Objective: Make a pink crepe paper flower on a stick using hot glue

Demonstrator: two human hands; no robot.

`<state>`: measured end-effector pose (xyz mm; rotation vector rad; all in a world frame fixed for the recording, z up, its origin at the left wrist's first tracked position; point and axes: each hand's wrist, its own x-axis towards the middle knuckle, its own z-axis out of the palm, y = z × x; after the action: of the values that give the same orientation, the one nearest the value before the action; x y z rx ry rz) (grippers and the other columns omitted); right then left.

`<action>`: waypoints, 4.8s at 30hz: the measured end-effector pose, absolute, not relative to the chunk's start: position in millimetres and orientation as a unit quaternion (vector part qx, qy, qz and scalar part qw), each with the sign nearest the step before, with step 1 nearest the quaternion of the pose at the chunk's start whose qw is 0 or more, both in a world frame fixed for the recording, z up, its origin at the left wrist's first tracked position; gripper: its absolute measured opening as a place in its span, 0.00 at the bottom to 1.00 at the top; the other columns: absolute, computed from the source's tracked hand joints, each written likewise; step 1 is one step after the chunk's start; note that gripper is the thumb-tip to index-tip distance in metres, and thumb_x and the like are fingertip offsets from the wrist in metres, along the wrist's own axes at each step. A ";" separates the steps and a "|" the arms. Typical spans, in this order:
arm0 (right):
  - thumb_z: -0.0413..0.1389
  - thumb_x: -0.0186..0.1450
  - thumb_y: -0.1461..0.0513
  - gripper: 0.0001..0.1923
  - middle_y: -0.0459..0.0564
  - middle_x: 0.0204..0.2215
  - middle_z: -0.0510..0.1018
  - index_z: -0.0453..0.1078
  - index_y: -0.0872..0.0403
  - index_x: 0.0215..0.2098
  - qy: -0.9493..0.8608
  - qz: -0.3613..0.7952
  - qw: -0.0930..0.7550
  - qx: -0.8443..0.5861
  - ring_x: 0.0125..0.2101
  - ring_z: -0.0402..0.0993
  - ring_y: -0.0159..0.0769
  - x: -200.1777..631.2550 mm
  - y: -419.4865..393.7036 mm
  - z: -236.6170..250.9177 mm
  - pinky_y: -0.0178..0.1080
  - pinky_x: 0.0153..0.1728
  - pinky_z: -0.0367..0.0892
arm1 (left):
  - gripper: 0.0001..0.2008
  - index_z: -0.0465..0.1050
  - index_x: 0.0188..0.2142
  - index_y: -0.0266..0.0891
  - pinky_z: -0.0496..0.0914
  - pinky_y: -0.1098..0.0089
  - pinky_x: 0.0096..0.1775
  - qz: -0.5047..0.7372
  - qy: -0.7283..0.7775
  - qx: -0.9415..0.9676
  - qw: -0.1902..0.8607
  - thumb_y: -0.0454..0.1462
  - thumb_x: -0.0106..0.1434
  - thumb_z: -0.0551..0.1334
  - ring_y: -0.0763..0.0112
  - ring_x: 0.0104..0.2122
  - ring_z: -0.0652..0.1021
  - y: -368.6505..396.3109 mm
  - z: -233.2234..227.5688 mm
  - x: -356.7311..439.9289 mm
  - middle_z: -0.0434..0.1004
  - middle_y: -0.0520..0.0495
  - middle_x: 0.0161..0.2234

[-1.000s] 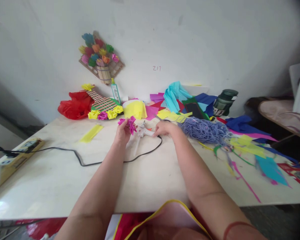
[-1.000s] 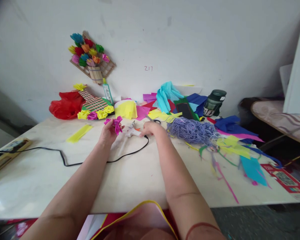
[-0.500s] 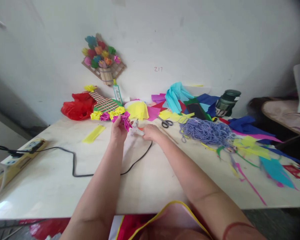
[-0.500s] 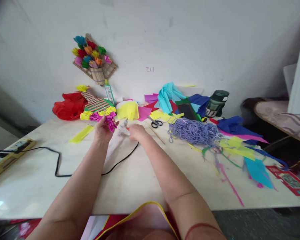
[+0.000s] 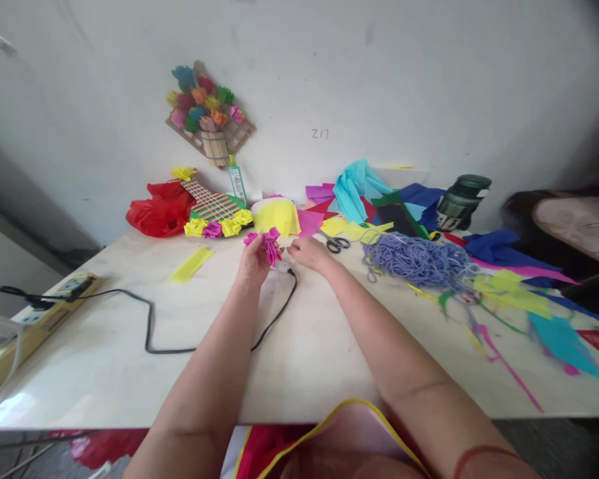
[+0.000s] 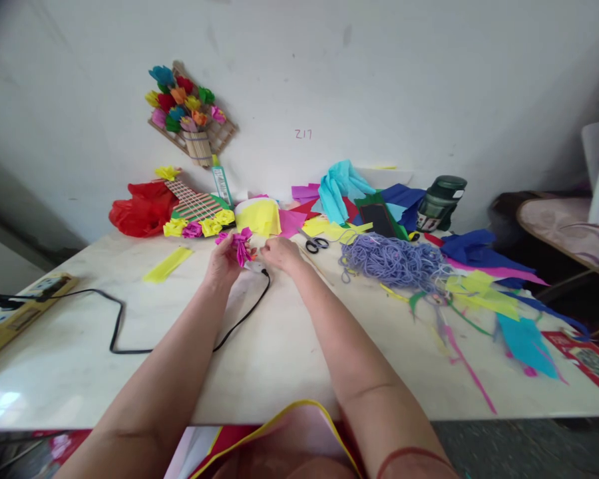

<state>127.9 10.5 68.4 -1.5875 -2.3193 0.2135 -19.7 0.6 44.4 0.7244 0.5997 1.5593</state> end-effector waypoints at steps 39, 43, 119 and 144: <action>0.55 0.59 0.57 0.10 0.45 0.36 0.77 0.77 0.48 0.36 -0.811 0.066 0.341 -0.471 0.34 0.71 0.30 131.4 -0.3 88.2 0.32 0.34 0.62 | 0.11 0.71 0.30 0.35 0.74 0.66 0.37 0.631 0.248 0.344 0.650 0.43 0.60 0.59 0.73 0.23 0.77 -2.5 38.2 -9.3 0.77 0.49 0.24; 0.56 0.59 0.58 0.10 0.44 0.37 0.77 0.77 0.48 0.36 -0.815 0.062 0.340 -0.465 0.33 0.71 0.30 132.5 -1.6 88.7 0.32 0.32 0.61 | 0.09 0.71 0.29 0.35 0.75 0.66 0.37 0.633 0.244 0.328 0.658 0.39 0.60 0.58 0.73 0.23 0.77 -4.1 41.0 -9.5 0.77 0.50 0.24; 0.53 0.58 0.62 0.09 0.46 0.31 0.78 0.76 0.54 0.30 -0.815 0.047 0.395 -0.421 0.29 0.69 0.29 139.5 -0.9 91.7 0.32 0.29 0.59 | 0.08 0.72 0.29 0.33 0.74 0.58 0.36 0.560 0.244 0.386 0.692 0.35 0.51 0.56 0.67 0.20 0.76 -10.6 43.6 -17.7 0.75 0.44 0.21; 0.57 0.56 0.60 0.08 0.45 0.34 0.79 0.75 0.52 0.32 -0.833 0.011 0.316 -0.454 0.32 0.71 0.32 136.4 -5.8 92.0 0.34 0.30 0.58 | 0.05 0.70 0.27 0.33 0.76 0.59 0.36 0.592 0.260 0.324 0.690 0.31 0.50 0.57 0.68 0.20 0.77 -6.5 41.6 -12.9 0.76 0.47 0.22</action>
<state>136.4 -5.8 92.0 -1.1945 -2.1943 0.0297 -12.9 -6.5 41.6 0.7242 0.5813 1.3245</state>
